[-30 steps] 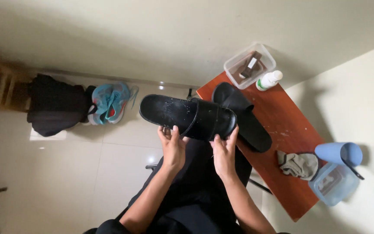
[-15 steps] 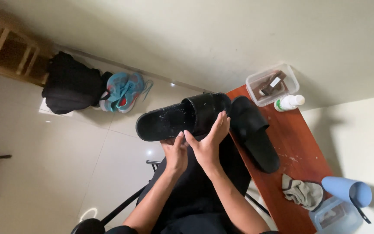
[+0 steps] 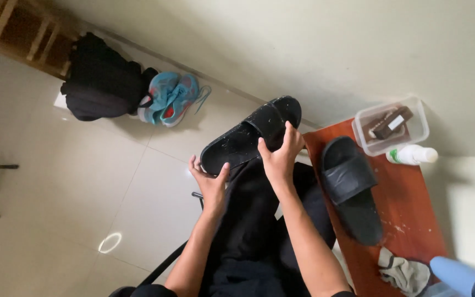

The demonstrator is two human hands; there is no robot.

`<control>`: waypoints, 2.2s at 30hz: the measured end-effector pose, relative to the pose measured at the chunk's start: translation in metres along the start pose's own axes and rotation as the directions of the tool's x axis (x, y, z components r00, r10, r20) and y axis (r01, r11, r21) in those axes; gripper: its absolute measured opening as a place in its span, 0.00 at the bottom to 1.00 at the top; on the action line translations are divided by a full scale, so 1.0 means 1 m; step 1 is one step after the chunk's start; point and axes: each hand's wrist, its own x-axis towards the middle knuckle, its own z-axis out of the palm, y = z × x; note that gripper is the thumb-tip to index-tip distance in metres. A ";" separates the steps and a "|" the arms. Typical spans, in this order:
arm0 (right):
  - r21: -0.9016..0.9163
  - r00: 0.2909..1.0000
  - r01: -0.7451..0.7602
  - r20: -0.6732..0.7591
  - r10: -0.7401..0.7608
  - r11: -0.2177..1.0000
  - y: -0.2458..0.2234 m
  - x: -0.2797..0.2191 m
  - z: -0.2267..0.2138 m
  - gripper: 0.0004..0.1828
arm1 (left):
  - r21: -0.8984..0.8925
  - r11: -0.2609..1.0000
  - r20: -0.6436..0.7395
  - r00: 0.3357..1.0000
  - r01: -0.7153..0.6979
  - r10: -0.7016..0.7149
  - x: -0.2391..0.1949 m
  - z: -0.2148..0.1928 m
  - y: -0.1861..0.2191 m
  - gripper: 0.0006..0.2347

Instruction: The person cleans a black slipper by wiping it with a cloth and scrubbing the sole with a brush. They handle the slipper on a small wooden table, flip it to clean the bottom, and continue scrubbing the textured sole.

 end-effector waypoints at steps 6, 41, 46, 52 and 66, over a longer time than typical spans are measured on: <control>-0.137 0.961 -0.072 0.255 0.105 0.988 0.022 0.041 0.071 0.47 | 0.753 0.640 0.227 0.973 -0.150 -0.040 0.068 0.008 0.030 0.53; -0.597 0.244 0.108 0.791 0.561 0.795 0.251 0.076 0.455 0.58 | 0.994 -0.021 0.097 0.960 -0.106 -0.264 0.307 -0.054 -0.378 0.33; -0.603 0.262 0.081 0.781 0.566 0.794 0.269 0.076 0.463 0.57 | 0.987 0.163 0.087 0.867 -0.007 -0.490 0.325 -0.048 -0.361 0.50; -0.555 0.192 0.057 0.822 0.536 0.830 0.256 0.079 0.442 0.53 | 0.985 0.172 0.076 0.804 0.033 -0.590 0.326 -0.034 -0.344 0.34; -0.226 0.118 -0.560 0.931 0.346 0.797 0.144 0.121 0.279 0.42 | 0.826 0.551 0.341 0.883 -0.118 -0.323 0.283 0.068 -0.274 0.27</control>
